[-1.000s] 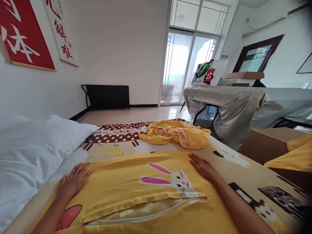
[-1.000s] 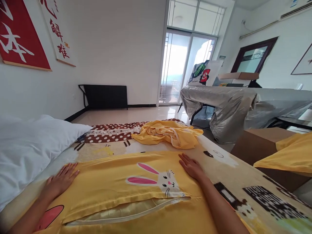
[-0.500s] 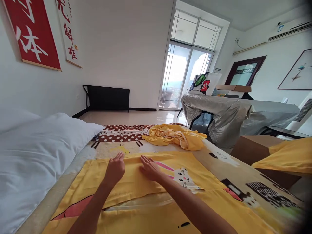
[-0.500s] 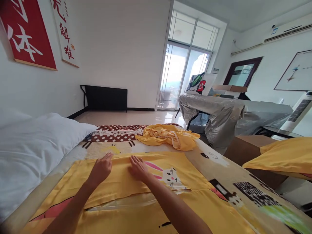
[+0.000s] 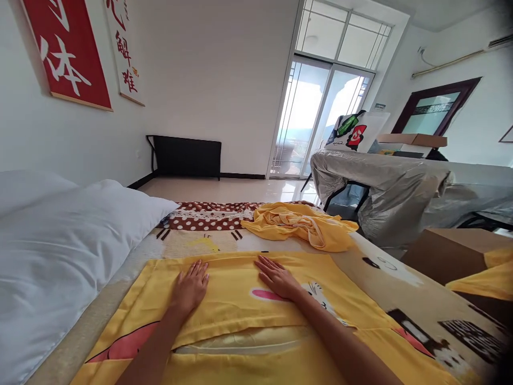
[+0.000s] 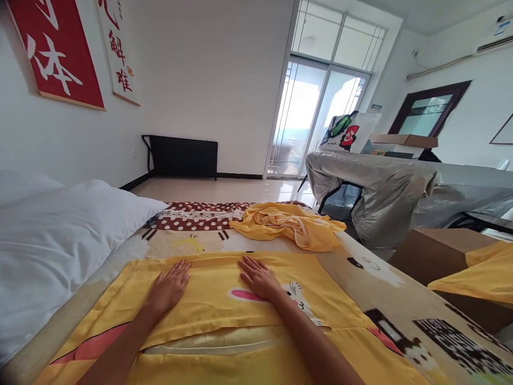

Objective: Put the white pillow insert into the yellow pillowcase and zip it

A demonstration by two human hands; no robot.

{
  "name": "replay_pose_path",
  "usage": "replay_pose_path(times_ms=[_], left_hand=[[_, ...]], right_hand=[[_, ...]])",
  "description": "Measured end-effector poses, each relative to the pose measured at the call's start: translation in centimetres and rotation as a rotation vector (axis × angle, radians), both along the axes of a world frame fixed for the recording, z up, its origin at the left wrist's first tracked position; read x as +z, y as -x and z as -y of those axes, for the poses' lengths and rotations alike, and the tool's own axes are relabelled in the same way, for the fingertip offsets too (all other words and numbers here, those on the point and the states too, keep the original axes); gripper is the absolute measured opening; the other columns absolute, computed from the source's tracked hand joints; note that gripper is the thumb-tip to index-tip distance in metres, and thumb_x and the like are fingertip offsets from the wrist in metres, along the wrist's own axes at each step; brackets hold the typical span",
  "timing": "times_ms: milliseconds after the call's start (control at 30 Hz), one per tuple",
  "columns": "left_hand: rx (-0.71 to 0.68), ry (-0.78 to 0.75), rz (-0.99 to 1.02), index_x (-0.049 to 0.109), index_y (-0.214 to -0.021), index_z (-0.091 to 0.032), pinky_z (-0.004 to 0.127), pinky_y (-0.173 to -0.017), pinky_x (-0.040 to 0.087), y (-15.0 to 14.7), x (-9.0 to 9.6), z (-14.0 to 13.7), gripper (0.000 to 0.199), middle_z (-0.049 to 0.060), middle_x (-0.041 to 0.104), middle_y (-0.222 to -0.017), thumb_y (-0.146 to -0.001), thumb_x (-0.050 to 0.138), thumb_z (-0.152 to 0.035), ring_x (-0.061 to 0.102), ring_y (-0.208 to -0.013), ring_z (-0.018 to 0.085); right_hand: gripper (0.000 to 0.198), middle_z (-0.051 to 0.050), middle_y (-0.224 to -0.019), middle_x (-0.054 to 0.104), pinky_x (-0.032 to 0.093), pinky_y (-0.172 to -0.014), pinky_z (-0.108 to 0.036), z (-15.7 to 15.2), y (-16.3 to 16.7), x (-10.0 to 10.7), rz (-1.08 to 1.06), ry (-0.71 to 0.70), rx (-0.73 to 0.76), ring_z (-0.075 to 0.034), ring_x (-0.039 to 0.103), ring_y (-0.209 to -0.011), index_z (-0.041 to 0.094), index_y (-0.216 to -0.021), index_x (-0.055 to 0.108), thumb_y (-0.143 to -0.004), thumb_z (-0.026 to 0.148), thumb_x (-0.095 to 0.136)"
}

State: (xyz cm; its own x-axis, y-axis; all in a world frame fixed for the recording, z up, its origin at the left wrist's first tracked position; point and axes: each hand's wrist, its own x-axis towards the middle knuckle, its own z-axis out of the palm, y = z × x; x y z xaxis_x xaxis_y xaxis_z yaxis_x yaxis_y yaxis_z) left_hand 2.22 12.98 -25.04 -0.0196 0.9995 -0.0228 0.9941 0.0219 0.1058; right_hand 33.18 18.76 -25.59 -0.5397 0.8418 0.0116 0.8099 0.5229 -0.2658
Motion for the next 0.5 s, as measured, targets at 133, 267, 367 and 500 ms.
replay_pose_path(times_ms=[133, 267, 367, 500], left_hand=[[0.005, -0.003, -0.024, 0.029, -0.145, -0.022, 0.046, -0.113, 0.022, -0.5, -0.2, 0.2, 0.053, 0.001, 0.021, -0.154, -0.095, 0.022, -0.034, 0.023, -0.141, 0.018], [0.009, -0.013, -0.036, 0.030, -0.145, -0.022, 0.046, -0.112, 0.024, -0.6, -0.2, 0.1, 0.052, 0.002, 0.023, -0.153, -0.094, 0.023, -0.033, 0.025, -0.141, 0.019], [-0.001, -0.027, -0.031, 0.032, -0.144, -0.022, 0.047, -0.112, 0.026, -0.3, -0.2, 0.1, 0.052, 0.003, 0.025, -0.152, -0.094, 0.025, -0.033, 0.027, -0.140, 0.020], [-0.005, -0.063, -0.017, 0.037, -0.142, -0.016, 0.052, -0.109, 0.027, -0.7, 0.5, 0.4, 0.052, 0.009, 0.028, -0.151, -0.093, 0.025, -0.029, 0.030, -0.138, 0.025]], right_hand=[[0.062, 0.001, -0.155, 0.018, 0.015, -0.116, -0.040, -1.2, -8.4, -1.1, 0.102, -0.015, -0.190, -0.017, 0.014, -0.143, 0.029, -0.147, 0.027, -0.094, 0.058, 0.017], [0.065, -0.001, -0.154, 0.020, 0.020, -0.115, -0.044, -0.9, -16.2, -1.6, 0.162, -0.021, -0.395, -0.020, 0.017, -0.142, 0.025, -0.148, 0.027, -0.091, 0.055, 0.018], [0.067, -0.008, -0.151, 0.029, 0.026, -0.112, -0.050, 0.0, -19.6, -1.1, 0.181, -0.002, -0.572, -0.026, 0.025, -0.139, 0.023, -0.145, 0.035, -0.087, 0.053, 0.022], [0.058, -0.016, -0.137, 0.049, 0.020, -0.107, -0.065, 1.4, -18.4, 1.6, 0.149, -0.097, -0.603, -0.040, 0.032, -0.134, 0.028, -0.137, 0.048, -0.086, 0.047, 0.028]])
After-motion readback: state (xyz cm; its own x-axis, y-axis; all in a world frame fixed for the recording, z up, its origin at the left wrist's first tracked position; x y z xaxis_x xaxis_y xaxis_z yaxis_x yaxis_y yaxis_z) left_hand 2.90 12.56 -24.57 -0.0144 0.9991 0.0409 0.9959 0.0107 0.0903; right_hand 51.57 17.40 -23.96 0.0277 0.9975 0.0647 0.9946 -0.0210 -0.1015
